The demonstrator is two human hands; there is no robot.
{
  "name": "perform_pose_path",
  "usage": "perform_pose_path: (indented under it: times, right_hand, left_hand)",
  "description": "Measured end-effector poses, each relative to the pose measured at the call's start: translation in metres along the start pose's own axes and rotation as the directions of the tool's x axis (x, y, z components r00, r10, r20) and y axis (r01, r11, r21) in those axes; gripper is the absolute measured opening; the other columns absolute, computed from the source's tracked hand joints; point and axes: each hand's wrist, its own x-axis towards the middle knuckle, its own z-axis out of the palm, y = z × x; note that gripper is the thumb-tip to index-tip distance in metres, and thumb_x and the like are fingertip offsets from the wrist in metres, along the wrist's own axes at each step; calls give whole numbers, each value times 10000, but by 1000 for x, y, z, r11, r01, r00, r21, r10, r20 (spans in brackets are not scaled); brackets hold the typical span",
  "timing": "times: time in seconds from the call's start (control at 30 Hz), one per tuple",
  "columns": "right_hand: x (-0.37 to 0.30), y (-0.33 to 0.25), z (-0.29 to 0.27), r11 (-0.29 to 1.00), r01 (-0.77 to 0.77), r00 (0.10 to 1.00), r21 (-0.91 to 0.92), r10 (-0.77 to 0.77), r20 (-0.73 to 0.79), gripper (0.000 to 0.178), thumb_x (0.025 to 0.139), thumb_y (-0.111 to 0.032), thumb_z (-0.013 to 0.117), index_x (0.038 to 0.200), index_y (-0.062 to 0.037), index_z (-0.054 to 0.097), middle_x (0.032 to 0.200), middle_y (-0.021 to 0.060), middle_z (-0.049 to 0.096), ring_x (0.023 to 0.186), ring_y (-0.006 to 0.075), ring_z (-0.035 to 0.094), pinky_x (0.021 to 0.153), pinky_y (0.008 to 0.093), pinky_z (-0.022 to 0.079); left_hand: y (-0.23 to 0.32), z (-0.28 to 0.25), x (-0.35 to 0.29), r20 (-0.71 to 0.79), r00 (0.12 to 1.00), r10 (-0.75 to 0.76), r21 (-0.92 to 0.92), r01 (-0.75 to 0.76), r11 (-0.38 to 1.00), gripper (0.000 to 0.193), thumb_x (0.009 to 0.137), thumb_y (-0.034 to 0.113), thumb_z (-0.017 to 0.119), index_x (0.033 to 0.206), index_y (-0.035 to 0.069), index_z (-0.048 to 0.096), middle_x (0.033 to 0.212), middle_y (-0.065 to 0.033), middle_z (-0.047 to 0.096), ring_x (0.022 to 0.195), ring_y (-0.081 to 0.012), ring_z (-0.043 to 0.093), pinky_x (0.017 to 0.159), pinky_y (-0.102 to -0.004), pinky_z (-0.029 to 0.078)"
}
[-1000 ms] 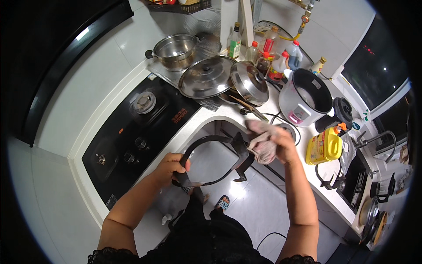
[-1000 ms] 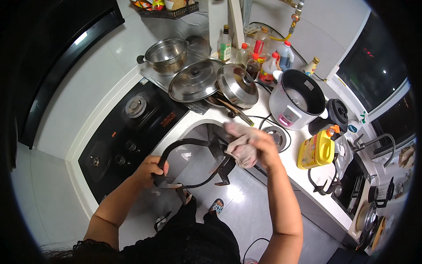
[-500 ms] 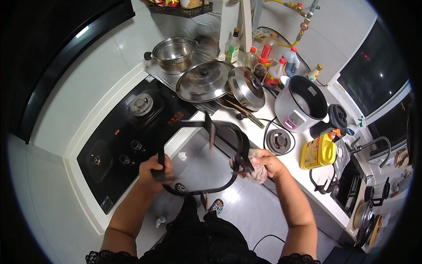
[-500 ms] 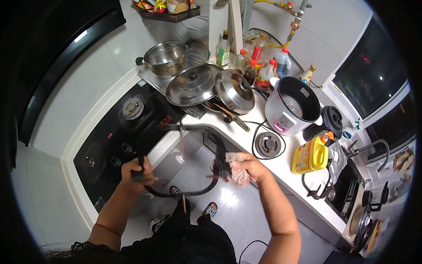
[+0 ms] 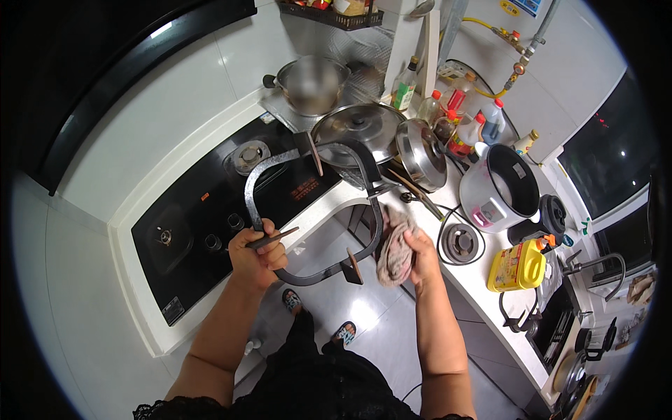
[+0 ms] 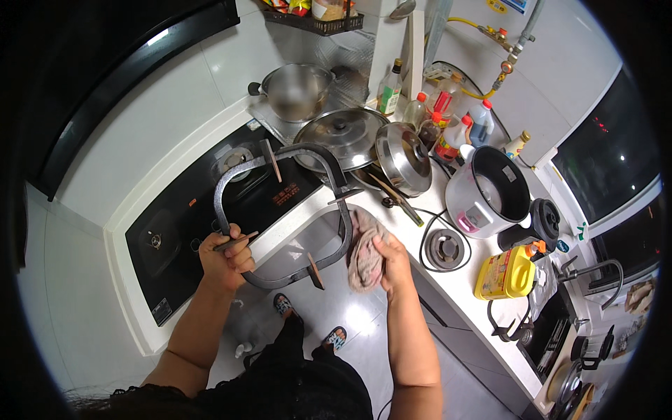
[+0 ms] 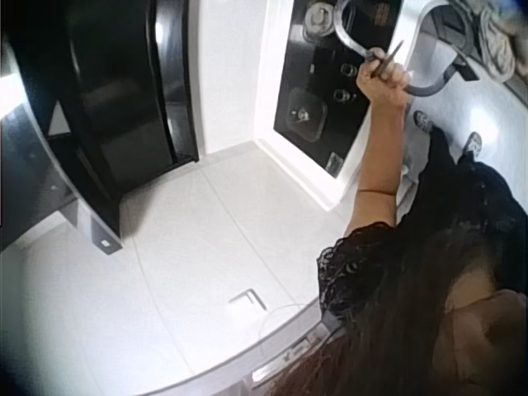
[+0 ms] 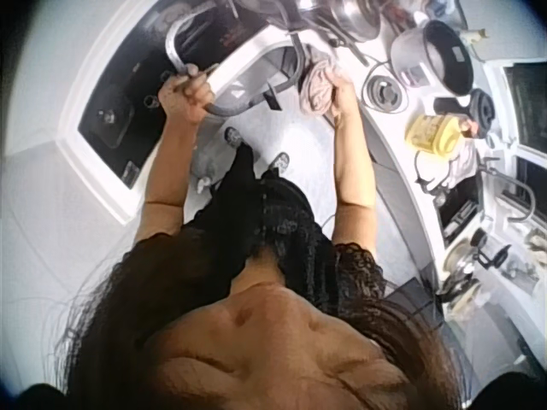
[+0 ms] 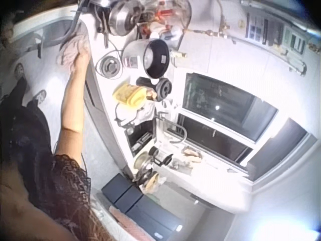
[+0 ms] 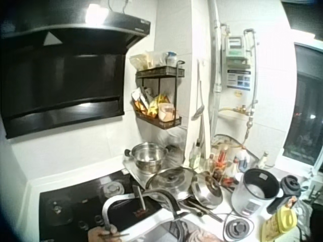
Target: The person cleans a metal stove grate with a cloth, then wipes the gas stovetop surface. They rinse the cloth at the sink and proceed to wipe the range hood and the wall area above the stove.
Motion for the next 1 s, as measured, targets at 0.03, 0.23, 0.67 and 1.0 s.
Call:
perform_pose_path:
  times: [0.03, 0.23, 0.67, 1.0]
  right_hand:
    - [5, -5, 10, 999, 38, 999, -19, -37, 34, 452, 873, -186, 633, 1261, 12, 513, 1051, 118, 649, 977, 229, 630, 893, 337, 495]
    - [34, 15, 46, 996, -66, 998, -67, 67, 4, 287, 890, -186, 647, 1095, 7, 593, 974, 109, 673, 812, 204, 660, 744, 326, 544]
    - [26, 12, 53, 875, -67, 994, -480, 17, -107, 281, 878, -185, 658, 1049, 27, 587, 846, 84, 640, 713, 152, 613, 683, 284, 510]
    - [5, 32, 53, 994, 64, 998, 87, -64, -8, 368, 902, -124, 573, 1230, 23, 492, 1091, 155, 627, 909, 240, 644, 787, 348, 546]
  left_hand:
    - [0, -2, -1, 13, 1000, -14, -8, 14, 1000, 147, 773, 174, 455, 841, 65, 526, 542, 13, 339, 412, -93, 258, 411, -259, 246]
    - [-6, -4, 0, 4, 1000, -9, 52, 9, 999, 156, 765, 186, 461, 846, 71, 531, 533, 20, 334, 411, -92, 261, 414, -258, 259]
    - [-4, -5, -14, -16, 999, -38, 76, 39, 996, 172, 777, 202, 473, 854, 57, 524, 528, -4, 362, 387, -104, 248, 395, -277, 237]
    - [-3, 10, -7, 9, 1000, 30, 151, -31, 988, 174, 771, 200, 487, 841, 47, 529, 525, 4, 348, 381, -93, 240, 378, -256, 214]
